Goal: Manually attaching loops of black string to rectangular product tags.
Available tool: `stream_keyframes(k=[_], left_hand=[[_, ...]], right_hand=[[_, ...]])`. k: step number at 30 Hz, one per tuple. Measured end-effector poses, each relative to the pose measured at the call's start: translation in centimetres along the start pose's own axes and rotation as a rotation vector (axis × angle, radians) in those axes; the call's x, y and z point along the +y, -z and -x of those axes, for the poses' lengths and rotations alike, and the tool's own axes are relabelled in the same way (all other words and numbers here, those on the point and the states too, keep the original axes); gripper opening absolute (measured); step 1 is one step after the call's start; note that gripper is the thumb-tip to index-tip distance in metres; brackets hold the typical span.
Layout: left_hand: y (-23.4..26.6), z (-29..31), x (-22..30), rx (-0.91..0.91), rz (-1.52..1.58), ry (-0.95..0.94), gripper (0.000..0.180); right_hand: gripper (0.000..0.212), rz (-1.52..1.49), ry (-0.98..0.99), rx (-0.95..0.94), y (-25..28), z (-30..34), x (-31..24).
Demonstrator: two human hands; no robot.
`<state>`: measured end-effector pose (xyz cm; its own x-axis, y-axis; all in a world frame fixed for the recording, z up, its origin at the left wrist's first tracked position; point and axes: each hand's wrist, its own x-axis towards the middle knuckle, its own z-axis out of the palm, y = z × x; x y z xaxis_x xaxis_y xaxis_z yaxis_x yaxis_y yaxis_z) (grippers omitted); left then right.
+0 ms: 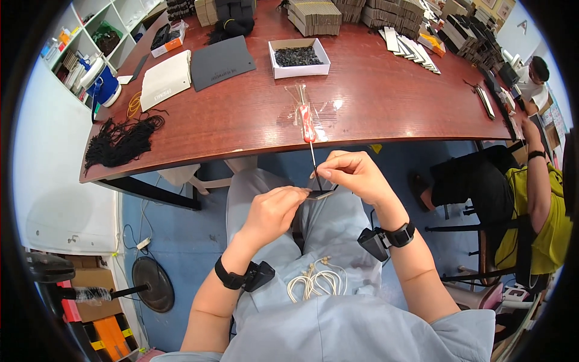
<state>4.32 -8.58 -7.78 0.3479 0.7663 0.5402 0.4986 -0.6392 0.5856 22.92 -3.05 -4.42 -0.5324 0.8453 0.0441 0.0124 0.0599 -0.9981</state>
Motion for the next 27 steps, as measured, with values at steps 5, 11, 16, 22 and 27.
stream_keyframes(k=[5, 11, 16, 22, 27], left_hand=[[0.1, -0.1, 0.2, 0.001, 0.001, 0.008, 0.01], [0.3, -0.2, 0.6, 0.011, 0.032, 0.024, 0.012], [1.0, 0.6, 1.1, -0.062, 0.283, 0.202, 0.015], [2.0, 0.8, 2.2, -0.149, 0.559, 0.379, 0.014], [2.6, 0.9, 2.6, -0.21, 0.652, 0.423, 0.013]], right_hand=[[0.011, -0.048, -0.012, 0.027, -0.2, -0.1, 0.3], [0.004, -0.036, -0.12, 0.069, -0.3, 0.2, -0.1], [0.004, -0.45, -0.025, 0.064, 0.5, 0.8, -0.7], [0.007, -0.962, -0.064, -0.064, 0.3, 0.8, -0.6], [0.007, -0.785, -0.064, 0.09, -0.5, 0.7, -0.9]])
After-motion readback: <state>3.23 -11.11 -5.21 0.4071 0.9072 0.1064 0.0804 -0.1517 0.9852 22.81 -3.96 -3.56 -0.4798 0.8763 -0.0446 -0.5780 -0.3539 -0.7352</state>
